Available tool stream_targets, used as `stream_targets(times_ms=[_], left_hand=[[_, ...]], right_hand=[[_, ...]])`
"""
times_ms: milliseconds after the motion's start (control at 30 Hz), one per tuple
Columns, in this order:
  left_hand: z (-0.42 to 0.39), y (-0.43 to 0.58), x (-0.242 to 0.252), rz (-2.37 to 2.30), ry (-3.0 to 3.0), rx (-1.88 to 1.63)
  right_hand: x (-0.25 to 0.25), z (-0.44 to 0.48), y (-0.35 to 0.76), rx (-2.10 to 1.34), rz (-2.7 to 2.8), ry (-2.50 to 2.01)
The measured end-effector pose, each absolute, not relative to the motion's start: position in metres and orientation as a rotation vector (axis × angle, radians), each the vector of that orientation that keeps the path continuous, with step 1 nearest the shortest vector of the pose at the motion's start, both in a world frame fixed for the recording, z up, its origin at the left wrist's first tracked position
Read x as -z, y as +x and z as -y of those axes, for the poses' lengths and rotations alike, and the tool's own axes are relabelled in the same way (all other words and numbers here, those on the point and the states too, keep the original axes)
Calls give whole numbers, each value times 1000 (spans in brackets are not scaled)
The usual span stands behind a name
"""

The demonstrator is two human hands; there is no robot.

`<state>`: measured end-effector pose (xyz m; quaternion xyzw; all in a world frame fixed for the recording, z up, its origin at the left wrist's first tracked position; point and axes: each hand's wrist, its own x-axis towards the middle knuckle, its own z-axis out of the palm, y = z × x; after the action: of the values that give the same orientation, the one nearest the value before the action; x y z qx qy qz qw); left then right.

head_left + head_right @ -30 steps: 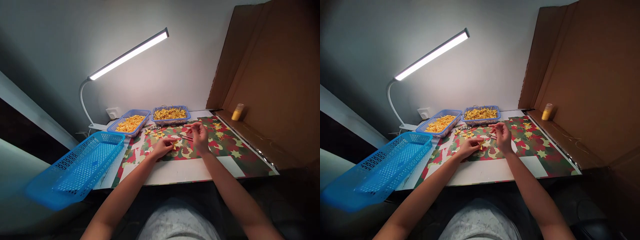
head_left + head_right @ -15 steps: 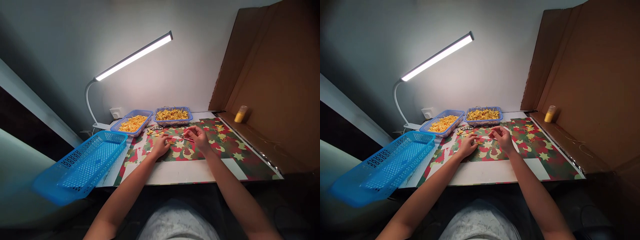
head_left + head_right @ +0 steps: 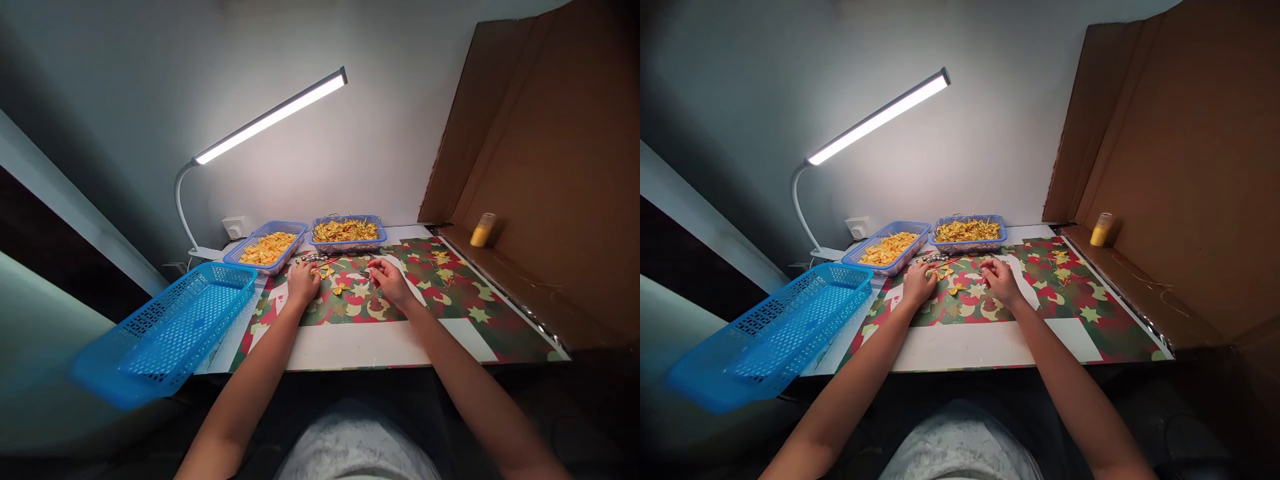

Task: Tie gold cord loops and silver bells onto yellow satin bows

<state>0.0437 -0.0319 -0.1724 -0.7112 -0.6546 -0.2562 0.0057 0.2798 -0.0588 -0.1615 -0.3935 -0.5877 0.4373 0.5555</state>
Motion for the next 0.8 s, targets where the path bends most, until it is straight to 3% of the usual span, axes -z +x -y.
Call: stream_targets(times_ms=[433, 633, 800], left_hand=[[-38, 48, 160, 1954, -2438, 632], [-29, 42, 159, 2049, -2466, 895], [-10, 56, 164, 2116, -2484, 1374]], right_hand=[[166, 62, 273, -1048, 1498, -986], [167, 64, 268, -1052, 1539, -1006], [171, 64, 267, -1037, 1555, -1029]])
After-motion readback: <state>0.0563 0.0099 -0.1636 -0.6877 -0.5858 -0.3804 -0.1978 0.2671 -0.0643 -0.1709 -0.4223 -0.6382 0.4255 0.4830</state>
